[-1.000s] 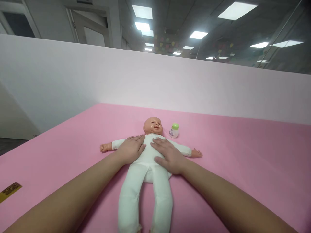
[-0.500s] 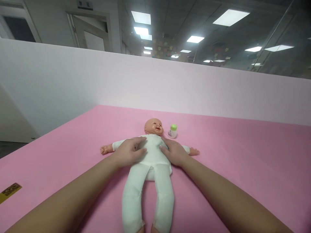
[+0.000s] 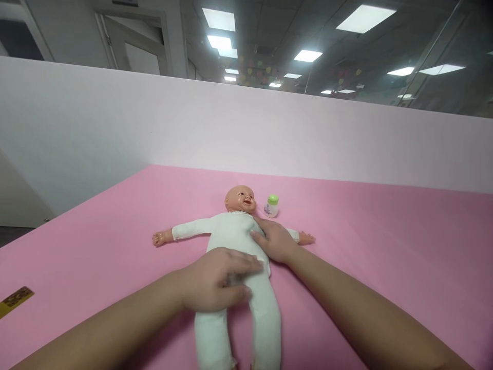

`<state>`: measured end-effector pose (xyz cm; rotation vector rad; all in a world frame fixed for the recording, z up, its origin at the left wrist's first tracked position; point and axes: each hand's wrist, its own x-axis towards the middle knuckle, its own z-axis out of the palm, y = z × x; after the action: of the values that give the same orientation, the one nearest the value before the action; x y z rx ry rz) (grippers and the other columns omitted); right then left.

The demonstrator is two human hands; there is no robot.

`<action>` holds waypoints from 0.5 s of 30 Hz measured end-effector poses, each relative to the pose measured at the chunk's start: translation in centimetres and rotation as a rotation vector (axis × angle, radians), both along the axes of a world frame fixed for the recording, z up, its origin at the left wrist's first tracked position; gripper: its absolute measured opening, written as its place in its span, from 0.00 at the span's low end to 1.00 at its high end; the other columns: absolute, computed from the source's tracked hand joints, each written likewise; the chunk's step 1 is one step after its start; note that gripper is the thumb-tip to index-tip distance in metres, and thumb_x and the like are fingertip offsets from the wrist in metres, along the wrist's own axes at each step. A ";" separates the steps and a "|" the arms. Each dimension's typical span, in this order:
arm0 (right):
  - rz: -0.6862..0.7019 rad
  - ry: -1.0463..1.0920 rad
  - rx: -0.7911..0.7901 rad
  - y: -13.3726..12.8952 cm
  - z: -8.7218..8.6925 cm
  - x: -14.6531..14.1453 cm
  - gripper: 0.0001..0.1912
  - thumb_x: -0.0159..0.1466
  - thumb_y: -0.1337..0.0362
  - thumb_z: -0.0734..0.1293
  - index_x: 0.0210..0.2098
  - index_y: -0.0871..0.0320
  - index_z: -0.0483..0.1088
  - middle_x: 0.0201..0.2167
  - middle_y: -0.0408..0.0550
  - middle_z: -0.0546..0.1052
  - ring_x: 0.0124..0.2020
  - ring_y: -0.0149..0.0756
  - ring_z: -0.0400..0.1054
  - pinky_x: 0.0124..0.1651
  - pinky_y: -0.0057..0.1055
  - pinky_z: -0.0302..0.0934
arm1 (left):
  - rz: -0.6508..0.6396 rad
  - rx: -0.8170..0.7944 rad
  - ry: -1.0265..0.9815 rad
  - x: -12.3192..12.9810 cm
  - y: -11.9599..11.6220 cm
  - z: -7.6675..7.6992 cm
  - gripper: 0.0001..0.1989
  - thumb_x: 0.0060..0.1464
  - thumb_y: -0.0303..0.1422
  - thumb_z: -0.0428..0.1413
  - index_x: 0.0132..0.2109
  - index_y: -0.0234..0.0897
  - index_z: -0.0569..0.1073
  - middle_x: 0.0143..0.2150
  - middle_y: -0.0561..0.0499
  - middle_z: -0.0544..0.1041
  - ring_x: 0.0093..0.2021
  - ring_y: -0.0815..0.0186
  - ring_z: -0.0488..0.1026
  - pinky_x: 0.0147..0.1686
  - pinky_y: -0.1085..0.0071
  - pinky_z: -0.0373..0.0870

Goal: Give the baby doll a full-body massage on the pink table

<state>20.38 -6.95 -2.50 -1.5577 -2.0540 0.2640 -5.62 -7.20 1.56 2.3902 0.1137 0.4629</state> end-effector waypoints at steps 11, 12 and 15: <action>-0.053 -0.043 -0.023 0.2 -0.6 -0.3 0.30 0.76 0.47 0.58 0.72 0.53 0.63 0.65 0.56 0.74 0.64 0.55 0.68 0.66 0.51 0.59 | 0.408 0.222 0.316 0.1 6.1 -3.2 0.39 0.70 0.59 0.43 0.79 0.49 0.50 0.81 0.49 0.42 0.80 0.50 0.36 0.76 0.45 0.37; -0.047 -0.039 -0.020 0.1 -0.6 -0.3 0.30 0.76 0.47 0.58 0.72 0.53 0.63 0.65 0.55 0.74 0.64 0.55 0.68 0.66 0.51 0.59 | 0.473 0.205 0.331 0.0 6.9 -3.6 0.41 0.69 0.61 0.42 0.79 0.48 0.49 0.81 0.49 0.40 0.80 0.49 0.34 0.76 0.45 0.37; -0.031 -0.034 -0.009 -0.1 -0.5 -0.4 0.30 0.76 0.47 0.58 0.72 0.51 0.62 0.65 0.54 0.75 0.64 0.56 0.69 0.65 0.52 0.59 | 0.633 0.162 0.348 -0.4 8.4 -4.8 0.45 0.67 0.64 0.40 0.80 0.44 0.47 0.81 0.45 0.41 0.80 0.48 0.36 0.76 0.45 0.40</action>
<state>19.99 -7.03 -3.05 -1.6083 -2.0558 0.2369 -6.03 1.25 -3.22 2.5412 1.0423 0.3378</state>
